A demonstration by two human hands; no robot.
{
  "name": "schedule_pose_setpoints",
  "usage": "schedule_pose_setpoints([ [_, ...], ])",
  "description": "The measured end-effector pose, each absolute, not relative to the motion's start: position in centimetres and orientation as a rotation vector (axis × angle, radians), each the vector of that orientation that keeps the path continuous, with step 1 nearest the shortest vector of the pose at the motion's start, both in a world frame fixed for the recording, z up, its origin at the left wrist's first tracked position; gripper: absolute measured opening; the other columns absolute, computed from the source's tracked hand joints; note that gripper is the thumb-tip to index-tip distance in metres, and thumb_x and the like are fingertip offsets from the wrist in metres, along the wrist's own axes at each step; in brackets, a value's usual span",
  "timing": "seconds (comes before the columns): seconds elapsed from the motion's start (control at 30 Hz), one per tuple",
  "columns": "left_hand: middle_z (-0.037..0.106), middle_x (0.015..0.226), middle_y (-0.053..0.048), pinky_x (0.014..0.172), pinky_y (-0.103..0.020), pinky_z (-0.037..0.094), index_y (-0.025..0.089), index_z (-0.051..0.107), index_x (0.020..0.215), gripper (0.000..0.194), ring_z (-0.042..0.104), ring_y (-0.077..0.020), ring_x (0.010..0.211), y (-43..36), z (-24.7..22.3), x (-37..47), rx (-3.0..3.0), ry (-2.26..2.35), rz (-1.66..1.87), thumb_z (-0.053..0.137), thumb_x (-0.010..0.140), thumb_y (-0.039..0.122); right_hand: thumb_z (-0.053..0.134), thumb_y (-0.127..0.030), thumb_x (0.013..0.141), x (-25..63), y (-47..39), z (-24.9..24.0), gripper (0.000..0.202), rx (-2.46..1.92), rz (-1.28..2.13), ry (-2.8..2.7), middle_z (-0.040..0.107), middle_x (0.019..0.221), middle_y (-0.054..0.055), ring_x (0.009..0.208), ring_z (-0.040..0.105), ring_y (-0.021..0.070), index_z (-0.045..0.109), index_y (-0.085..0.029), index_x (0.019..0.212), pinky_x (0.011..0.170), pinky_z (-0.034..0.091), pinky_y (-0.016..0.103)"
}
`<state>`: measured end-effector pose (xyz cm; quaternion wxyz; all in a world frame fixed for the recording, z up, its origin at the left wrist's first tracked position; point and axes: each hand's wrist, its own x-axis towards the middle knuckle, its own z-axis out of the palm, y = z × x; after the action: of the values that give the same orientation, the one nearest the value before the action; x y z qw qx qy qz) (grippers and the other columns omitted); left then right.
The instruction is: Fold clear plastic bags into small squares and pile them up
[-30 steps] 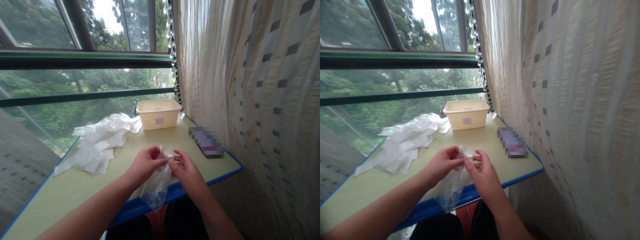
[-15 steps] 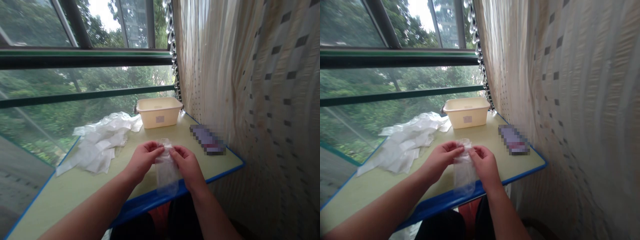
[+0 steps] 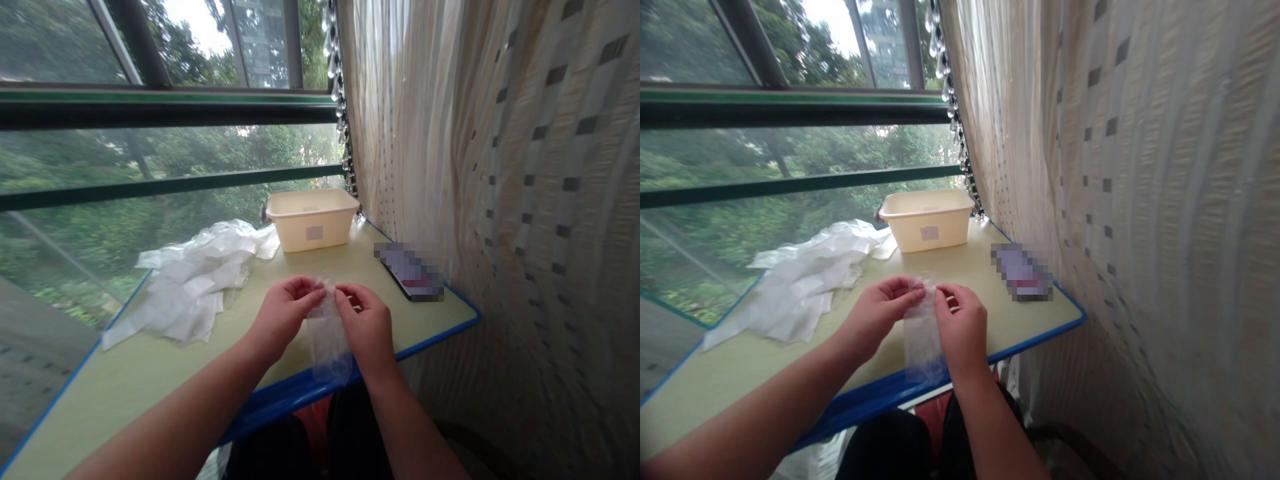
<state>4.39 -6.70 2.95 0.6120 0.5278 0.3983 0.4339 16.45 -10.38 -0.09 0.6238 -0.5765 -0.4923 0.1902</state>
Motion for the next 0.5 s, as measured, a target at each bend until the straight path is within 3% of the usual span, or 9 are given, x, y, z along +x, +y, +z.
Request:
schedule_pose_setpoints([
  [0.2, 0.065, 0.071, -0.001, 0.059, -0.020, 0.044, 0.013, 0.059, 0.076, 0.024, 0.059, -0.0103, 0.063, -6.92, 3.28, 4.42, 1.214, 0.894, 0.981, 0.072, 0.062, 0.028, 0.055, -0.038, 0.076, 16.60, -10.66, 0.23, 0.029, -1.285, 0.586, -1.105, 0.070, 0.082, 0.007, 0.075, 0.063, 0.0209, 0.070, -0.015, 0.084, 0.067, 0.050, 0.030],
  [0.5, 0.067, 0.073, -0.005, 0.056, -0.021, 0.046, 0.013, 0.055, 0.091, 0.035, 0.060, -0.0119, 0.061, -6.85, 3.40, 4.22, 1.259, 0.918, 0.949, 0.070, 0.065, 0.030, 0.057, -0.041, 0.074, 17.02, -10.74, 0.28, 0.030, -1.263, 0.714, -1.138, 0.069, 0.071, 0.005, 0.065, 0.060, 0.0177, 0.069, -0.014, 0.078, 0.056, 0.045, 0.025],
])
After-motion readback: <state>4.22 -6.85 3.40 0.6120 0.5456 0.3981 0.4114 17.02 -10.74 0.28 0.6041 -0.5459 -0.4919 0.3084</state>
